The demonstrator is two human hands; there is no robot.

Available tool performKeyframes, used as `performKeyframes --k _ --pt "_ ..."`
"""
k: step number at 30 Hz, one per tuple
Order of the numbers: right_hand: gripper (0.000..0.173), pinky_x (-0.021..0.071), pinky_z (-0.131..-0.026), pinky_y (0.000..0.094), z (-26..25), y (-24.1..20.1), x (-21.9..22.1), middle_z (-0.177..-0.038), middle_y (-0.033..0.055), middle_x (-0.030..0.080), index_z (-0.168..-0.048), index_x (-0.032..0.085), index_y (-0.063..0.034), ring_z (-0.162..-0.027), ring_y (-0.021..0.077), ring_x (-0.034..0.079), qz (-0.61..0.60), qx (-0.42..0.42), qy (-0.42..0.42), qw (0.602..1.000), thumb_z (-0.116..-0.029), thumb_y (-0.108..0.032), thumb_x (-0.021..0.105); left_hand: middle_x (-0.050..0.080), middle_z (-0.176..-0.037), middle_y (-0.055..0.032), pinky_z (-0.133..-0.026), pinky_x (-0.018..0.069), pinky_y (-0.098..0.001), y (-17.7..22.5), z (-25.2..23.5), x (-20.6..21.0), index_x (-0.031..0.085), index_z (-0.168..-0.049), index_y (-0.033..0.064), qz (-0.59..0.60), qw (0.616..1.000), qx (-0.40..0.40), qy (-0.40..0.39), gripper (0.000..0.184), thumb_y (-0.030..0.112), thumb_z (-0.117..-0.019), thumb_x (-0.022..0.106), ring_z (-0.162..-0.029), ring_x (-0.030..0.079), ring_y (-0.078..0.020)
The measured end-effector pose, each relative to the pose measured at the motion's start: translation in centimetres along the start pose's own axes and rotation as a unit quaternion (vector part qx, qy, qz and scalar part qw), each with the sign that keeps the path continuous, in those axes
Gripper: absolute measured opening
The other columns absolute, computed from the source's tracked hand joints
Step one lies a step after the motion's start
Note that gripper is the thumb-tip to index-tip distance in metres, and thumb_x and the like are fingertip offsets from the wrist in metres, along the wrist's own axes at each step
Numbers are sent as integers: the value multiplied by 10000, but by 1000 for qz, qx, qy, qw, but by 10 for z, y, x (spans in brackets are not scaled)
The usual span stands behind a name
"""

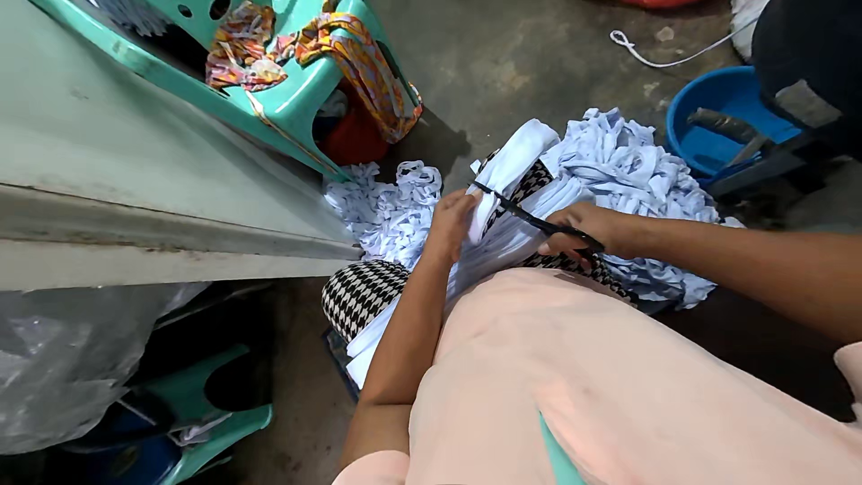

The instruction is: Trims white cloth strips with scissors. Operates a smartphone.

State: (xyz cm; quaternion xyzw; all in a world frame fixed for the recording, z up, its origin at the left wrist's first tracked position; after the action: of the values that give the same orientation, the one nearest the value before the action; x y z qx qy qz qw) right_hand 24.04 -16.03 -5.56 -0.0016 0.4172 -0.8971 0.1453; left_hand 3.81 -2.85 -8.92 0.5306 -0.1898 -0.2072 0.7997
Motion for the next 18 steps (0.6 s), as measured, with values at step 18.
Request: performKeyframes --k 18 --pt "415 484 -561 283 -5 -21 -7 -703 49 540 -988 606 0 -571 126 525 52 35 -56 996 -1047 -408 556 660 -841 -37 -705 551 -300 6 -4 0 647 -1069 8 -44 998 -5 -37 195 134 -1043 501 -740 637 -97"
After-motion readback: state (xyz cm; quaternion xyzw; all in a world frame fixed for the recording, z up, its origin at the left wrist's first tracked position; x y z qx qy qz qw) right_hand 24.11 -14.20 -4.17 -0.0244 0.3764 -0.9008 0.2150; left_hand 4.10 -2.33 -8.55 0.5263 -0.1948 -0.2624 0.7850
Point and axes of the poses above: each hand's wrist, its own z-axis away from the middle knuckle, its own x-axis out of the palm, y = z × x, the point moved 1 cm from there along -z, towards the middle knuckle
